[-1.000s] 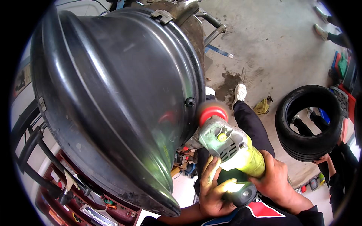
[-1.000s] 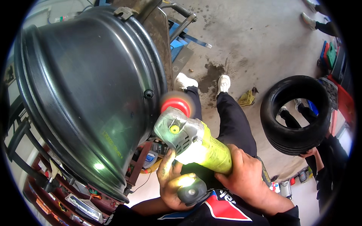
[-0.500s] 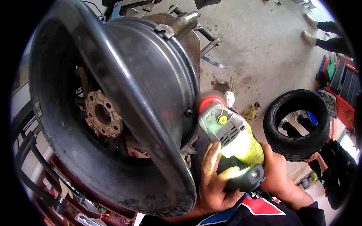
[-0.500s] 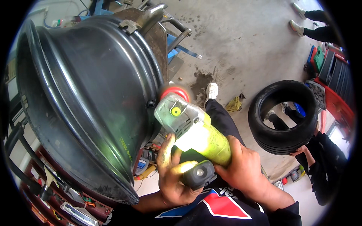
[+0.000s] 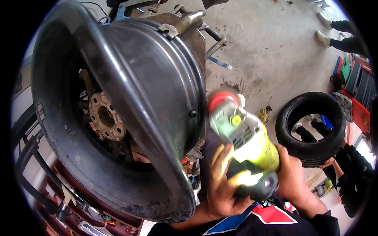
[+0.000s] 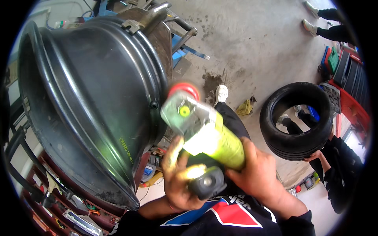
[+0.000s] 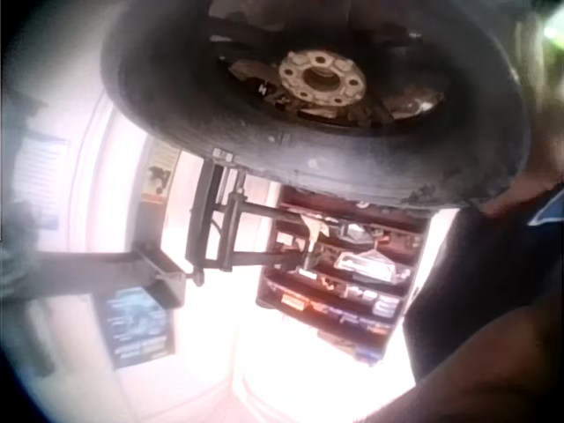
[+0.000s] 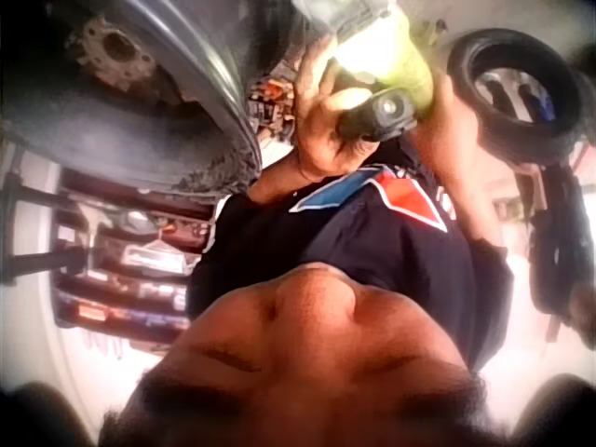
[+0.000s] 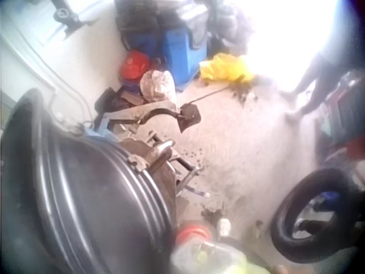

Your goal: The person mounts a car wheel rim onto a tire changer machine and uses a handheld angle grinder to grind the rim's surface. The person rotates the rim to access different areas while grinding.

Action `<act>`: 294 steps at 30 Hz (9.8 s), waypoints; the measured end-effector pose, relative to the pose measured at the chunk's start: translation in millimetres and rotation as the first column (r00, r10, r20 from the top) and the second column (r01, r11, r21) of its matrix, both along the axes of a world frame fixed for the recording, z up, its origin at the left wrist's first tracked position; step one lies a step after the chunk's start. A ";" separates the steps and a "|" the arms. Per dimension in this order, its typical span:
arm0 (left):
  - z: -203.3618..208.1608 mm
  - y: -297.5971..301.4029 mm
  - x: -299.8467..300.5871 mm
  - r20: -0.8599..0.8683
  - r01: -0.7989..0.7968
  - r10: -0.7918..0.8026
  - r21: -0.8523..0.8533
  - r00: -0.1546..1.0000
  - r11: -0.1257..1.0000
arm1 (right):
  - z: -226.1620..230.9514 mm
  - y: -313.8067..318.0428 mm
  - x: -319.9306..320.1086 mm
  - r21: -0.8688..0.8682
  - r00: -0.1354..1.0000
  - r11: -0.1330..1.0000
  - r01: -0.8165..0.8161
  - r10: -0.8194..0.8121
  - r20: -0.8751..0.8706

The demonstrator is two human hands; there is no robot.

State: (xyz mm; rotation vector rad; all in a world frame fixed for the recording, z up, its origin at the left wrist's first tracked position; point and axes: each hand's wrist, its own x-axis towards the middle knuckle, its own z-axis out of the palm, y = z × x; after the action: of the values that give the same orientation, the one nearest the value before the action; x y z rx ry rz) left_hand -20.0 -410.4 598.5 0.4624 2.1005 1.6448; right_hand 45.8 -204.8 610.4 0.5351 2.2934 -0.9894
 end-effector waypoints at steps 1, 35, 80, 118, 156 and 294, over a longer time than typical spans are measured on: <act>2.5 -4.0 9.7 0.025 0.011 -0.011 -0.002 1.000 1.000 | 1.8 -3.2 8.4 -0.018 1.000 1.000 -0.003 0.004 0.031; -1.6 26.5 -47.4 -0.055 -0.035 0.033 -0.042 0.998 0.998 | -16.1 8.7 -42.5 -0.054 1.000 0.998 0.008 -0.007 0.020; 0.7 32.1 -27.1 -0.093 0.023 -0.039 -0.163 0.995 0.986 | -19.8 11.1 -17.1 -0.150 0.998 0.988 0.024 -0.014 0.066; -15.7 76.5 -40.2 -0.056 0.061 -0.059 0.026 0.997 0.998 | -19.1 44.5 -18.7 -0.178 0.986 0.971 0.161 -0.149 0.078; 49.0 79.5 50.3 -0.211 0.121 -0.155 -0.164 0.965 0.979 | -2.2 48.1 85.5 -0.183 0.972 0.965 0.186 -0.208 -0.110; 121.9 -134.5 69.8 -0.016 -0.775 0.802 -0.268 0.598 0.572 | 26.0 97.6 112.1 -0.069 0.924 0.928 0.367 -0.372 -0.086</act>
State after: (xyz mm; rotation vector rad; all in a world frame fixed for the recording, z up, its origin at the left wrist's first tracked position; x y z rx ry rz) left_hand 49.8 -544.9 720.4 -0.7864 2.5557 1.6960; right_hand 157.8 -107.2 636.4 0.9422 2.2909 -1.2730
